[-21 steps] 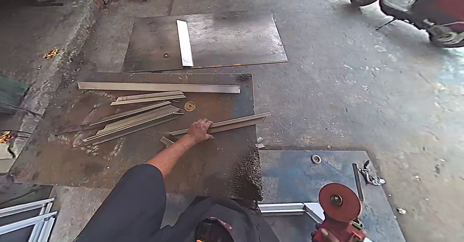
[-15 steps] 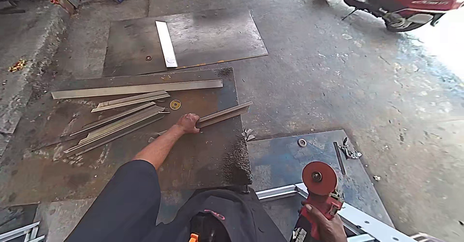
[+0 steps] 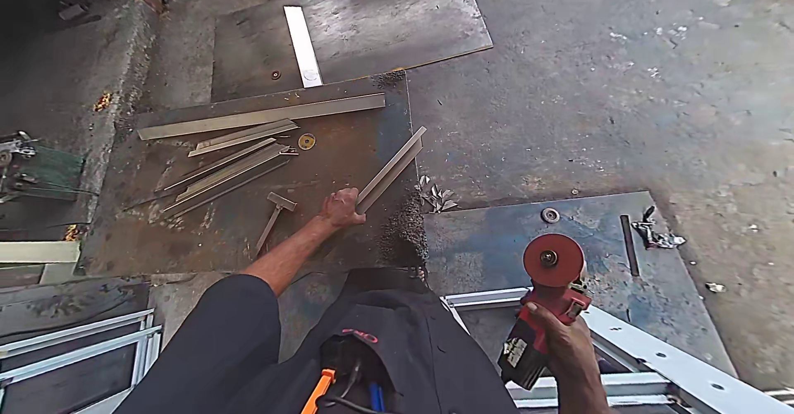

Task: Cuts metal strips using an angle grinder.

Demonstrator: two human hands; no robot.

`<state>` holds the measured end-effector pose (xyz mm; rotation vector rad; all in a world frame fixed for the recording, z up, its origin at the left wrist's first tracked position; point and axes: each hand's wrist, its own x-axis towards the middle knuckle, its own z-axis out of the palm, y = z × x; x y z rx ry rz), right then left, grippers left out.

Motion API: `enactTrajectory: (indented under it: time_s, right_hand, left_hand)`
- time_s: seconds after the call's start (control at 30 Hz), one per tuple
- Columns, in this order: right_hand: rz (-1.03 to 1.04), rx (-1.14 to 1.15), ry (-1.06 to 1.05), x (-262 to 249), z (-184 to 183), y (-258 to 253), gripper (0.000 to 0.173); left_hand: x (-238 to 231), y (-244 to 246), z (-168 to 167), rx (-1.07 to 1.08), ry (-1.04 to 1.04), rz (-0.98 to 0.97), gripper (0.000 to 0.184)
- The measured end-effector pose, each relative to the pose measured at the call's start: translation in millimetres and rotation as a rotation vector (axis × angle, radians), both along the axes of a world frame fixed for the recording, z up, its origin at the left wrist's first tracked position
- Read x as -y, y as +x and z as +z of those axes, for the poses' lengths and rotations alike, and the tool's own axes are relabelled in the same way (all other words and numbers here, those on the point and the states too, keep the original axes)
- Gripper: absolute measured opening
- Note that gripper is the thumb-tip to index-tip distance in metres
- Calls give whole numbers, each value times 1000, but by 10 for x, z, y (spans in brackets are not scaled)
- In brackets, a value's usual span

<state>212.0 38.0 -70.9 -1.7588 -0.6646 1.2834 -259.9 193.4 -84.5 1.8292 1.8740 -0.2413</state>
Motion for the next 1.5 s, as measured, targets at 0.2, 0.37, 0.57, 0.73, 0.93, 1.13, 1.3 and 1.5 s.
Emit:
enactTrajectory:
  time_s: [0.2,0.37,0.57,0.73,0.93,1.13,1.3,1.5]
  right_hand:
    - [31,34,-18,-232,-19,-45,66]
    - [83,102,-38,-552,21,-223,68]
    - [178,196,-67,-1118,90,-582,68]
    - [272,325,-114,-1680,158,-929,65]
    - [385,393,-127,-2382,60,-1275,62]
    - [456,354,-132,-2928,-226,-1487,63]
    - [518,370,-160,-3191,-341,-1585,61]
    - [546,371,-216,-3313,-437,-1624,68]
  left_hand:
    - [80,15,-111,21,34,38,81]
    - [-327,97,-242,162,135,38,88]
    - [-756,342,-605,314,167,53,91]
    - [-847,320,-792,434,234,99,68]
    - [-1080,336,-900,400,334,101,69]
    - [-1100,347,-899,325,339,91,70]
    - [-1102,350,-931,344,363,98,69]
    - [-1098,357,-954,345,387,121,67]
